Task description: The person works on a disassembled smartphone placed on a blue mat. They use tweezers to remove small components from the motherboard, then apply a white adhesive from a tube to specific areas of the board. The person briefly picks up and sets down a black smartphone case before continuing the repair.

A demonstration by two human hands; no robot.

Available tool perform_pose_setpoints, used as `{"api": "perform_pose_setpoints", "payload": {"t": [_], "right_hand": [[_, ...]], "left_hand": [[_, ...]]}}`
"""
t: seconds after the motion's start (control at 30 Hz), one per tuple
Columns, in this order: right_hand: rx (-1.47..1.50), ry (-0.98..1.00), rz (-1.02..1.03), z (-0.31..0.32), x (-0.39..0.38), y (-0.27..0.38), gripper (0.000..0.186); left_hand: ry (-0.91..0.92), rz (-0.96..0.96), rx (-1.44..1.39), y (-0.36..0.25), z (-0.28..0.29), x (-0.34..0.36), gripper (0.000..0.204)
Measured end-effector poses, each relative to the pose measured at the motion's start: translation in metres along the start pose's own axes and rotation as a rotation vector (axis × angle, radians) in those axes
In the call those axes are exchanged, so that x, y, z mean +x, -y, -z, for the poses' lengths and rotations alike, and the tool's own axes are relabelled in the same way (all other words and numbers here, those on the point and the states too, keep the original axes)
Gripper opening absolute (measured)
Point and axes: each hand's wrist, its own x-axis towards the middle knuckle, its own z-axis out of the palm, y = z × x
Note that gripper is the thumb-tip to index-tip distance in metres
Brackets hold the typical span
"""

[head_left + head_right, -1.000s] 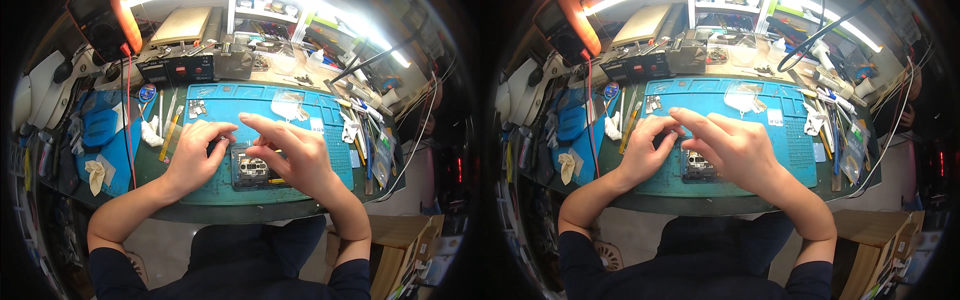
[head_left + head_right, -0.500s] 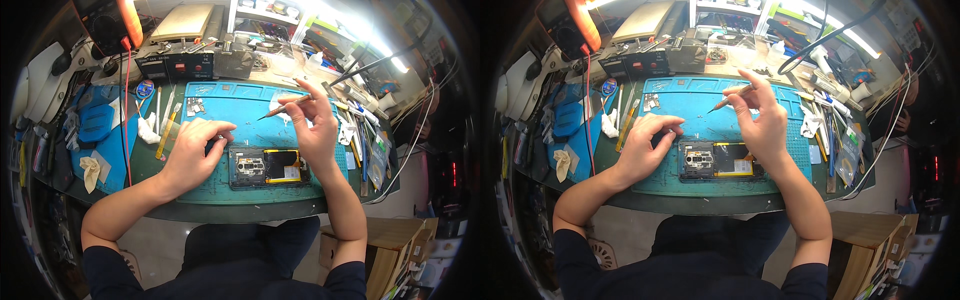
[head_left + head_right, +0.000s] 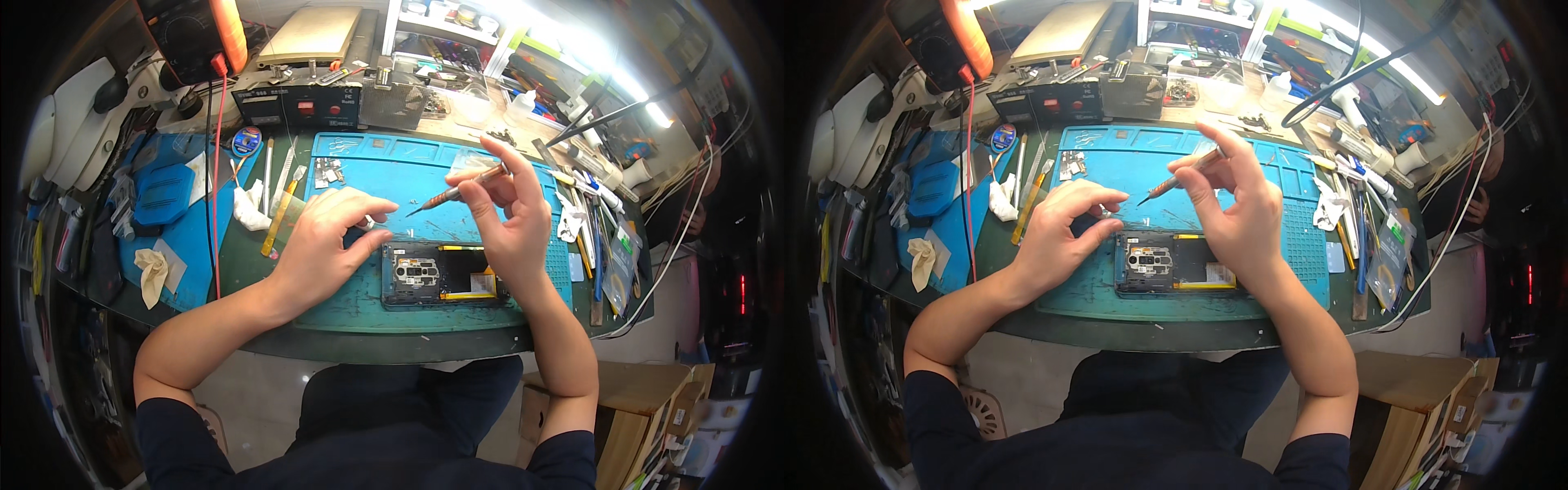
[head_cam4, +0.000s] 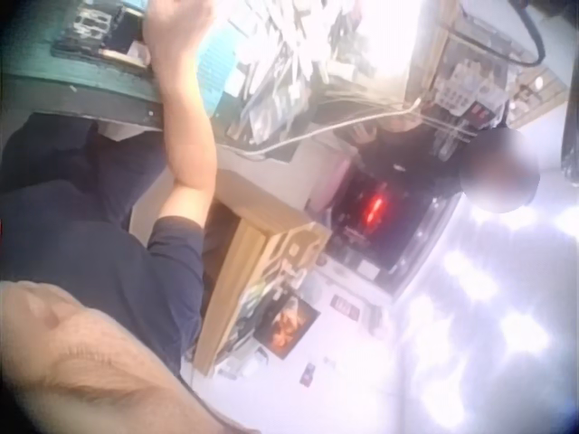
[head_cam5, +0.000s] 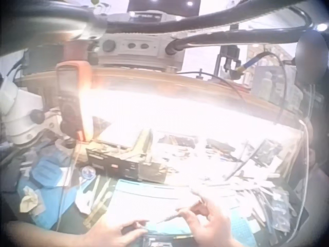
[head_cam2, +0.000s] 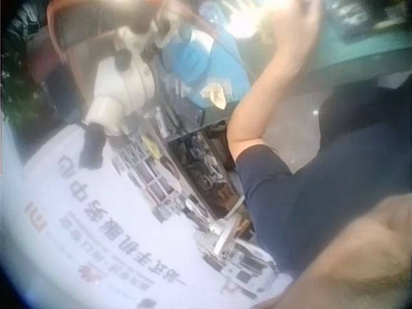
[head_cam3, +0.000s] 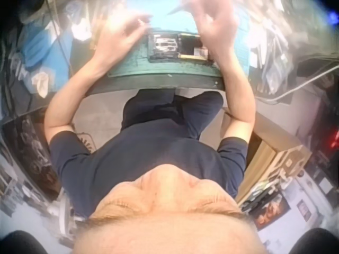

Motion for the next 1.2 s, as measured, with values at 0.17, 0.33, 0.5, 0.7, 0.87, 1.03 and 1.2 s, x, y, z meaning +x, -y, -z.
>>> {"api": "perform_pose_setpoints", "payload": {"t": [0.17,0.33,0.5,0.7,0.87,1.03,1.2], "right_hand": [[0.022,0.059,0.107,-0.010,-0.006,0.010,0.048],[-0.021,0.068,0.186,-0.012,-0.007,0.011,0.048],[0.008,0.120,0.262,-0.013,-0.009,0.011,0.048],[0.039,0.130,0.294,-0.014,-0.009,0.009,0.049],[-0.085,0.127,0.356,-0.011,-0.009,0.013,0.052],[-0.066,0.088,0.344,-0.009,-0.009,0.015,0.051],[-0.046,0.152,0.349,-0.009,-0.012,0.019,0.050]], "left_hand": [[-0.004,-0.082,0.038,0.001,0.000,0.001,0.020],[0.017,0.011,0.013,0.001,0.002,-0.001,0.014],[0.029,0.016,0.033,0.001,0.003,-0.002,0.014],[0.027,-0.019,0.062,-0.002,0.002,-0.001,0.015],[0.042,-0.063,0.060,-0.001,0.003,-0.003,0.017],[-0.131,-0.094,-0.042,-0.010,-0.007,0.000,0.021],[0.080,-0.085,-0.143,-0.010,0.006,-0.004,0.023]]}}
